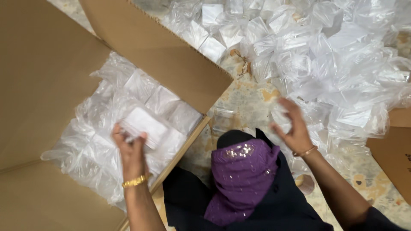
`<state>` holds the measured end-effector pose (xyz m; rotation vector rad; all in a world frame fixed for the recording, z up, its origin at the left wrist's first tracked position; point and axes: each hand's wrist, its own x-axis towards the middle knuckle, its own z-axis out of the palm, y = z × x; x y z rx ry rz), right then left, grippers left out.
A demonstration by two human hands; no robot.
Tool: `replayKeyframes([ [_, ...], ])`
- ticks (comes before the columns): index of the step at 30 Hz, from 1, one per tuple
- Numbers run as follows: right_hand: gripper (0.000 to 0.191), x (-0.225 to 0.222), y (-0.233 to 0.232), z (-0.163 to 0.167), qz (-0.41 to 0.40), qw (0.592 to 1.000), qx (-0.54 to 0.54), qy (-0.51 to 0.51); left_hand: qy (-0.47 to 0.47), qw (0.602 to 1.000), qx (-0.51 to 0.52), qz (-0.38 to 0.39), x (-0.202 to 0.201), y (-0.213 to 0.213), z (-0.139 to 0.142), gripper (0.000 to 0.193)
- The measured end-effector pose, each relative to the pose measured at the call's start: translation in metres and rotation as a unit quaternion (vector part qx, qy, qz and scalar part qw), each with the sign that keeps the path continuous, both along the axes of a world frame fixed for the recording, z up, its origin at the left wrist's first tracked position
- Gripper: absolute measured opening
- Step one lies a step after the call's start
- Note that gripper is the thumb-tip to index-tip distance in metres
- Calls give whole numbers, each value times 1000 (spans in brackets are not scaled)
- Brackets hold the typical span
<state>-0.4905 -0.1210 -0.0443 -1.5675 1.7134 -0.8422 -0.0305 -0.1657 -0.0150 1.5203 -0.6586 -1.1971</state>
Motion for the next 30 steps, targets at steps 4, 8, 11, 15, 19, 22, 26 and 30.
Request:
replayKeyframes([
  [4,110,75,-16,86,315,935,-85,-139,259,940,-38,-220,-82,42,51,93],
  [8,130,106,-30,114,374,917,-80,-112,305,905,-59,-290,-124,45,69,80],
  [11,133,99,-30,111,360,925,-62,-108,337,896,-42,-286,-130,41,77,78],
  [15,121,84,-24,102,371,886,19,-277,335,901,-9,-276,-130,41,80,77],
  [19,102,84,-22,101,298,863,87,-398,152,936,-62,-310,-137,44,63,73],
  [22,87,90,-21,103,248,919,100,-290,-25,958,-141,-248,-140,48,45,72],
  [26,86,94,-19,99,136,836,185,-499,192,974,-11,-119,-145,54,22,58],
  [30,100,81,-18,86,109,740,204,-631,169,980,-49,-91,-162,51,17,31],
])
